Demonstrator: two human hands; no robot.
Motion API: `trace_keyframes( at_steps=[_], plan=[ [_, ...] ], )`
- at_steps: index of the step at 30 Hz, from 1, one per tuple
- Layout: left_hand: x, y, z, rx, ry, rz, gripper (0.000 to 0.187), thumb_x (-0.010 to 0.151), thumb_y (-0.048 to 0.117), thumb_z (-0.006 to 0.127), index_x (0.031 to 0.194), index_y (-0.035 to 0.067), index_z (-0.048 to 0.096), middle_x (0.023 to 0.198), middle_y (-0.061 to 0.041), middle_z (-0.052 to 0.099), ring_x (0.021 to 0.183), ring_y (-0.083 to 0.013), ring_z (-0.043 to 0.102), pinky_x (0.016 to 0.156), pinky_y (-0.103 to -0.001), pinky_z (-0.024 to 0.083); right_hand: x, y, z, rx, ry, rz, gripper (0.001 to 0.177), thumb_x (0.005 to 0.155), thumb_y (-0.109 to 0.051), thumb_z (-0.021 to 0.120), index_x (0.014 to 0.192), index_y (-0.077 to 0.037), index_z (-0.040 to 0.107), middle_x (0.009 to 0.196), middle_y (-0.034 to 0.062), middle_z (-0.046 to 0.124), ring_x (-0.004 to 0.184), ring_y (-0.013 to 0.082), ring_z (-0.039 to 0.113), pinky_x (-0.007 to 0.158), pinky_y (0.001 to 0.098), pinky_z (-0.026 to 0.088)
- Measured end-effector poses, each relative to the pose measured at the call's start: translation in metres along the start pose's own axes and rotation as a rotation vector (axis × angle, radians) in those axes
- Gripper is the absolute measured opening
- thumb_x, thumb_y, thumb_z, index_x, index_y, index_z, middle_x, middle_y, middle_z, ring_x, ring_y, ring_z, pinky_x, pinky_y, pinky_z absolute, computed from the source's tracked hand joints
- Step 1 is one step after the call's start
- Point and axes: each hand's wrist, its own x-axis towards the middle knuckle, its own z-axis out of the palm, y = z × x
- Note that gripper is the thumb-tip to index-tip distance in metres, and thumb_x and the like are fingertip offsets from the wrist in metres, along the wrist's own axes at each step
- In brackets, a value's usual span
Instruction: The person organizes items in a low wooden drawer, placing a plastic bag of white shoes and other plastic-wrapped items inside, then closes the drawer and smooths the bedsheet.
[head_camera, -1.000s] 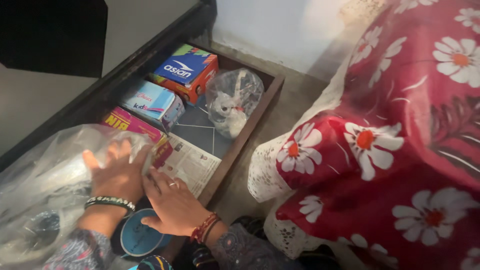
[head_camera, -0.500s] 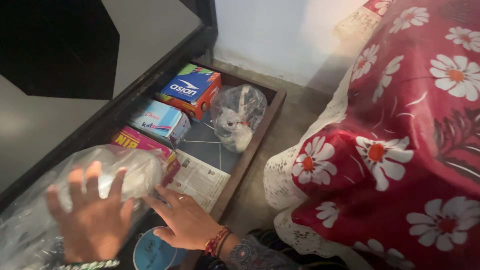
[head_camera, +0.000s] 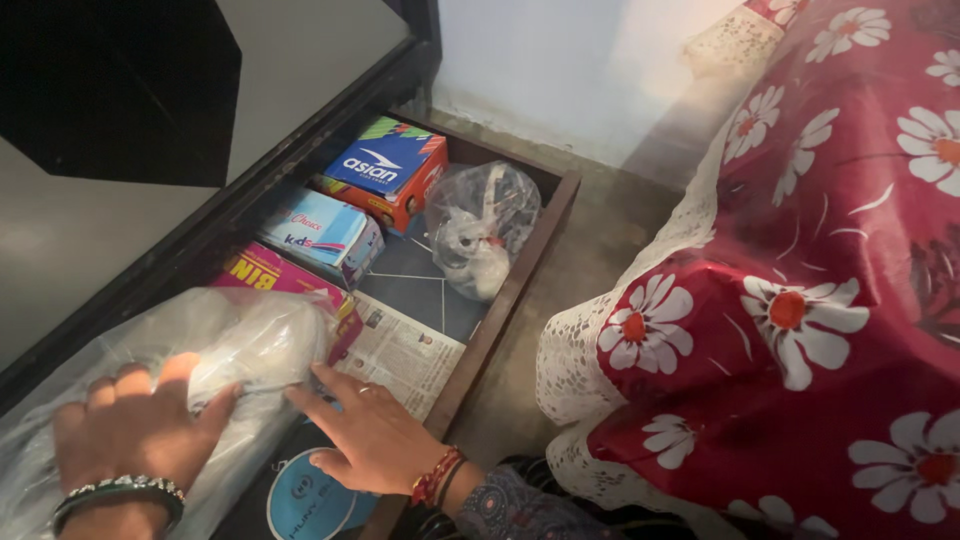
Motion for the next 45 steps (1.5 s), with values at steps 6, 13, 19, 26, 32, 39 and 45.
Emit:
trace_keyframes(
  at_steps=[6,13,19,26,32,39,45],
  plan=[
    [0.008,-0.004,0.008,-0.135,0.054,-0.002,0.065,0.09,0.077,0.048,0.125,0.027,0.067,0.12,-0.002,0.075,0.121,-0.0236,0.067,0.097,-0.04,0.054,-0.009,-0.016,0.009,0.074,-0.095,0.114,0.09,0.091,-0.036,0.072,0.163,0.0,0.033,0.16,0.0387,0.037,0.136,0.0515,0.05,0.115,0.052,0.042],
    [0.01,0.006,0.0,-0.354,0.086,-0.052,0.053,0.09,0.069,0.054,0.116,0.027,0.07,0.1,-0.005,0.079,0.098,-0.0297,0.074,0.079,-0.045,0.057,-0.004,-0.03,0.017,0.965,-0.125,0.402,0.111,0.094,-0.05,0.062,0.162,0.012,-0.001,0.165,0.0373,0.015,0.153,0.044,0.027,0.121,0.0465,0.027],
    [0.005,0.049,-0.041,-0.652,0.268,0.017,0.037,0.091,0.051,0.072,0.109,0.019,0.07,0.079,-0.013,0.075,0.077,-0.034,0.073,0.068,-0.046,0.054,0.002,-0.039,0.025,0.947,0.28,0.466,0.104,0.097,-0.04,0.063,0.164,0.001,-0.004,0.17,0.029,0.007,0.159,0.0384,0.013,0.127,0.0469,0.017],
    [0.04,0.102,-0.109,-1.111,0.533,0.383,0.034,0.088,0.027,0.076,0.112,0.006,0.063,0.09,-0.021,0.072,0.086,-0.0416,0.071,0.069,-0.049,0.054,0.005,-0.017,-0.021,0.664,0.845,0.238,0.086,0.102,-0.019,0.063,0.169,-0.002,0.012,0.175,0.0247,0.011,0.163,0.0337,0.016,0.131,0.0459,0.017],
    [0.074,0.155,-0.124,-1.169,0.513,0.568,0.026,0.093,0.02,0.069,0.113,0.006,0.061,0.098,-0.022,0.07,0.089,-0.0434,0.067,0.073,-0.051,0.051,0.011,0.013,-0.046,0.603,0.939,0.445,0.083,0.096,-0.012,0.065,0.164,-0.004,0.017,0.168,0.0213,0.017,0.151,0.0278,0.027,0.119,0.0376,0.03],
    [0.108,0.199,-0.092,-1.272,0.353,0.626,0.022,0.096,0.019,0.062,0.115,0.009,0.063,0.095,-0.019,0.071,0.091,-0.0391,0.069,0.078,-0.049,0.051,0.014,0.047,-0.037,0.684,0.927,0.572,0.091,0.095,-0.017,0.066,0.164,-0.007,0.006,0.167,0.0264,-0.006,0.155,0.0325,0.012,0.12,0.04,0.026],
    [0.124,0.203,-0.059,-1.388,0.208,0.622,0.034,0.091,0.017,0.063,0.124,0.009,0.063,0.103,-0.018,0.071,0.093,-0.0342,0.07,0.081,-0.043,0.053,0.012,0.065,-0.042,0.434,0.857,0.607,0.089,0.096,-0.021,0.067,0.164,-0.005,0.012,0.168,0.0374,-0.004,0.16,0.0431,0.002,0.122,0.0435,0.019]
  ],
)
